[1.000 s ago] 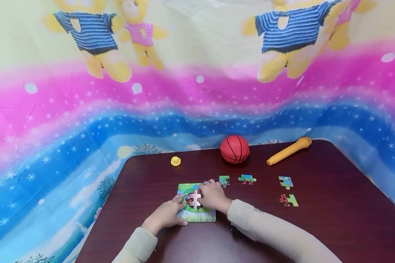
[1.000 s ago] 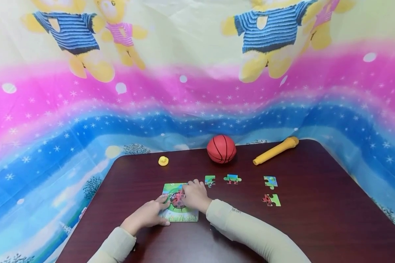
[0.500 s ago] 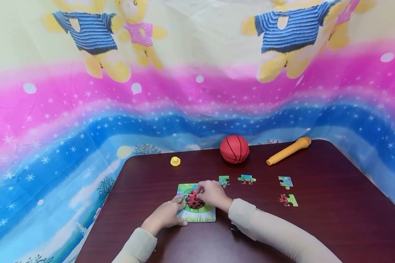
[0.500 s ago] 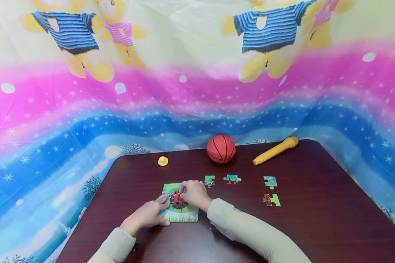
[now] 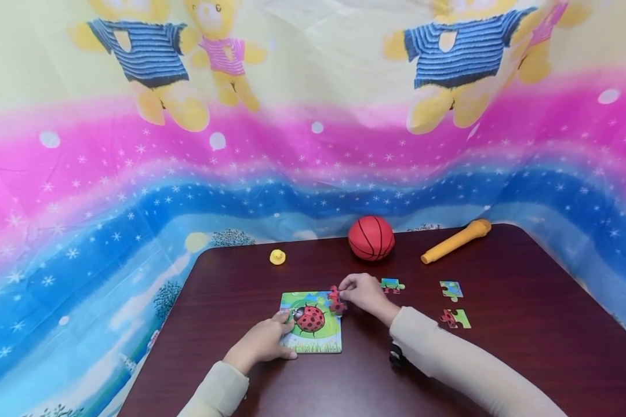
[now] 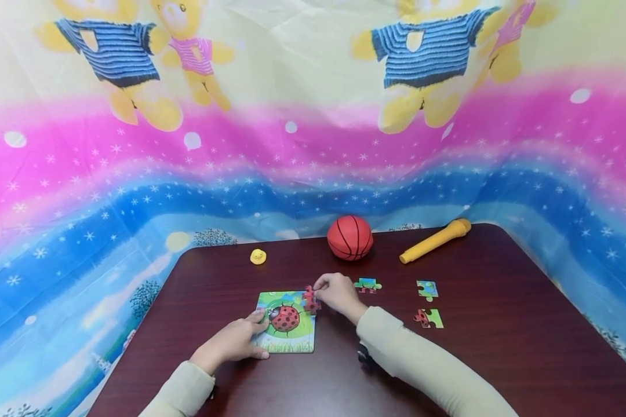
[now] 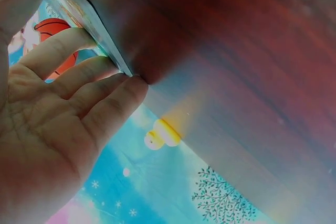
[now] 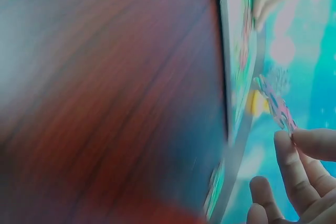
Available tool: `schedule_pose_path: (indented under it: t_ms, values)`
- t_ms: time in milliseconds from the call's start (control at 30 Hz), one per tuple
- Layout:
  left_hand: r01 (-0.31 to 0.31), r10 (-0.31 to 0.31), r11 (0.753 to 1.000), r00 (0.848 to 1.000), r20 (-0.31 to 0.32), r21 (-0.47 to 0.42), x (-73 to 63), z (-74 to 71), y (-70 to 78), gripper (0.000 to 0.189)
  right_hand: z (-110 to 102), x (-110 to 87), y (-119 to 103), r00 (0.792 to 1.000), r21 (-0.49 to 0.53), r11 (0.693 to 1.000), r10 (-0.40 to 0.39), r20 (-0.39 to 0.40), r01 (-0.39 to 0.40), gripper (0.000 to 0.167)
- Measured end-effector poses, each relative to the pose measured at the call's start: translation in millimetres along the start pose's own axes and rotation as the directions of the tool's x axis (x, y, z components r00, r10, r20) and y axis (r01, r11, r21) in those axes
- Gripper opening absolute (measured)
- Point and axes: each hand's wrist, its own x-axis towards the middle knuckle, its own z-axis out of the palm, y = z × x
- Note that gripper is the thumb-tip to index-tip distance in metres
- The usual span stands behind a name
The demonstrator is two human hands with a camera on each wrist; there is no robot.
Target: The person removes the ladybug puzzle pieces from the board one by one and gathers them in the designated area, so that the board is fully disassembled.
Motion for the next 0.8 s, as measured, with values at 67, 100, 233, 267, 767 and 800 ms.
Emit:
schedule_pose_path:
  t_ms: [67,100,233,267,767,800]
  values:
    - [0.001,-0.001,1.0,1.0,0.004,-0.003,-0.3,-0.5,0.2,0.074,-13.3,-3.8,8.9,0.999,0.002,0.999,0.048,-0.012,-0.048,0.004]
    - [0.0,0.001,1.0,1.0,0.004,-0.005,-0.2,-0.8,0.0,0.073,-20.2,-5.8,12.9,0.997,0.009,0.998,0.07,-0.015,-0.07,0.005]
    - [-0.006,0.006,1.0,1.0,0.002,0.006,2.3,-3.4,-1.8,0.073,-47.6,-12.8,25.7,0.991,0.038,0.99,0.135,-0.023,-0.134,0.007]
    - [-0.009,0.009,1.0,1.0,0.002,0.012,3.1,-4.0,-2.2,0.073,-53.9,-14.4,28.0,0.988,0.045,0.988,0.151,-0.028,-0.149,0.008]
    - [0.011,-0.01,1.0,1.0,0.021,-0.027,-0.1,0.7,-2.4,0.074,-92.8,-37.9,58.8,0.961,0.06,0.959,0.277,0.012,-0.277,0.013]
    - [0.014,-0.013,0.999,1.0,0.024,-0.032,-1.3,1.2,-2.0,0.074,-92.4,-38.9,60.6,0.96,0.047,0.959,0.279,0.016,-0.28,0.012]
